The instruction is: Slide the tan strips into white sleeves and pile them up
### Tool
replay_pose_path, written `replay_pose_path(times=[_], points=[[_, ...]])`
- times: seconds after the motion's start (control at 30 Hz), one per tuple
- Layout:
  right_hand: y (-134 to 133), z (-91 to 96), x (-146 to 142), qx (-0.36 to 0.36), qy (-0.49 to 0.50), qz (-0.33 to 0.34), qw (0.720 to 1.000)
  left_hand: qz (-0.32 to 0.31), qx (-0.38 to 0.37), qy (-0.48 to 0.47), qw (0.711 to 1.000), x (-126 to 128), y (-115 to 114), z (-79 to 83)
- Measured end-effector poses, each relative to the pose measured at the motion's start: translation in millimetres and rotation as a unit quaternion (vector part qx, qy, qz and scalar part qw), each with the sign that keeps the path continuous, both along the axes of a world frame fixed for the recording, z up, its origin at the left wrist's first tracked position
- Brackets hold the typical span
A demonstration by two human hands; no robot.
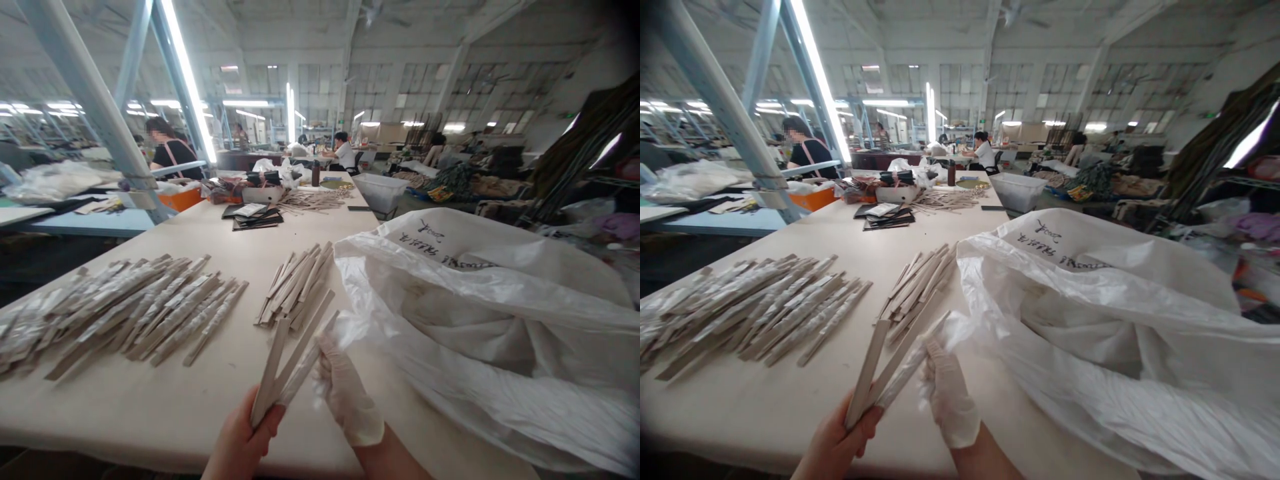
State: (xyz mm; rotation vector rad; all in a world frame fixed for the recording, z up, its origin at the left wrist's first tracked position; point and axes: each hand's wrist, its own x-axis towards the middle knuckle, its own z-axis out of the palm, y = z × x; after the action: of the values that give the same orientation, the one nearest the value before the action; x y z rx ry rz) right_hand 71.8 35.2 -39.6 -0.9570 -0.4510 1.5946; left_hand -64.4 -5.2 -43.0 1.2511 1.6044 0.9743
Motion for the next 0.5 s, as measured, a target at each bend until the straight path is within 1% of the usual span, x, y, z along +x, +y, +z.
replay_pose_path(times=[0.1,0.17,0.23,0.3,0.33,0.4,0.43,0.5], points=[[-6.6,-8.5,-12.5,-0.054,0.035,0.051,0.997,0.034,0.019,0.001,0.999,2.8,3.7,4.3],[-6.1,-12.0,-11.7,-0.065,0.044,0.056,0.995,0.031,0.011,0.003,0.999,0.4,3.9,5.5],[0.9,-13.1,-6.1,-0.069,0.067,0.005,0.995,0.019,-0.007,0.009,1.0,-3.1,0.9,3.8],[8.5,-13.2,-3.9,-0.052,0.103,-0.034,0.993,0.019,-0.012,0.02,1.0,-5.0,-3.1,0.3],[10.8,-13.3,-5.1,-0.074,0.105,-0.013,0.992,0.027,-0.007,0.026,0.999,-5.4,-4.2,-1.1],[12.2,-13.5,-9.4,-0.095,0.13,0.05,0.986,0.049,0.014,0.038,0.998,-7.9,-2.0,-1.4],[12.1,-13.5,-10.4,-0.101,0.147,0.081,0.981,0.057,0.025,0.047,0.997,-11.7,2.0,0.4],[12.7,-12.5,-6.4,-0.087,0.2,0.121,0.968,0.069,0.043,0.08,0.993,-27.5,16.6,7.7]])
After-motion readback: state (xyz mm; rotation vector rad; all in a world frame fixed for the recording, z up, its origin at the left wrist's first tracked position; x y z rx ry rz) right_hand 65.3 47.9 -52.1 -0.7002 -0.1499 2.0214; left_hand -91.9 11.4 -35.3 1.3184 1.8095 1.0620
